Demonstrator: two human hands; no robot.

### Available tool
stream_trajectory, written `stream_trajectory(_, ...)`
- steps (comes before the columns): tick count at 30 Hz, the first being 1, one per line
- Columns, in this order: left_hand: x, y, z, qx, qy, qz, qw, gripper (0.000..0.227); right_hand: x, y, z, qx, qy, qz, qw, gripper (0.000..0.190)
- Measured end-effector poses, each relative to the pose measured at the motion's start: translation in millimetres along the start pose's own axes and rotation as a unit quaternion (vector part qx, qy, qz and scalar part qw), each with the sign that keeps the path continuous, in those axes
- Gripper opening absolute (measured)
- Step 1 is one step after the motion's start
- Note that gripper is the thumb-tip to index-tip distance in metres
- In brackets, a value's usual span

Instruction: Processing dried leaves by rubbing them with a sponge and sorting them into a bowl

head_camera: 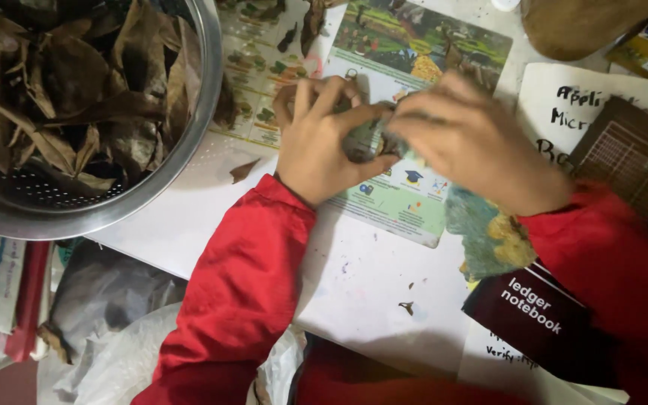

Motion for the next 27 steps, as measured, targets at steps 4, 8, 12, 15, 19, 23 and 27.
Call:
stream_trajectory(4, 1.9, 2.5, -0.1, 0.000, 0.001, 0.008, 1.000, 0.059, -7.9, -4.4, -2.4, -0.009, -0.028, -0.056, 0.998, 0.020)
stream_trajectory(8, 0.9, -3.0, -3.6, -0.021, -0.012, 0.010, 1.000, 0.062, -9.5, 4.3, -8.7, -0.026, -0.013, -0.089, 0.996, 0.020)
stream_trajectory(12, 8.7, -10.2, -6.1, -0.009, -0.010, 0.062, 0.998, 0.060, -12.8, -12.4, -9.3, -0.086, -0.014, -0.100, 0.991, 0.008)
stream_trajectory(15, 5.5, -5.9, -4.8, -0.022, -0.026, 0.043, 0.998, 0.061, -9.3, -7.5, -12.7, -0.060, -0.046, -0.073, 0.994, 0.012)
stream_trajectory(19, 10.3, -7.5, -4.3, 0.021, -0.004, 0.088, 0.996, 0.059, -13.0, 6.5, -7.7, 0.014, 0.026, -0.102, 0.994, 0.025)
stream_trajectory(23, 7.8, -8.3, -6.5, -0.016, -0.016, 0.034, 0.999, 0.067, -1.0, 10.1, -8.2, -0.051, -0.027, 0.011, 0.998, 0.023)
stream_trajectory(27, 11.3, -12.5, -6.5, -0.002, -0.035, 0.075, 0.997, 0.068, 4.9, 24.4, -12.5, 0.007, -0.050, -0.052, 0.997, 0.021)
Point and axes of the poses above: each hand's wrist, its own z-axis away from the middle knuckle, its own x-axis out of the palm, y = z × x, the point moved 5 cm from there along -z, towards the middle knuckle, and after that the axes turned 4 degrees about x, right-handed, at the moved point
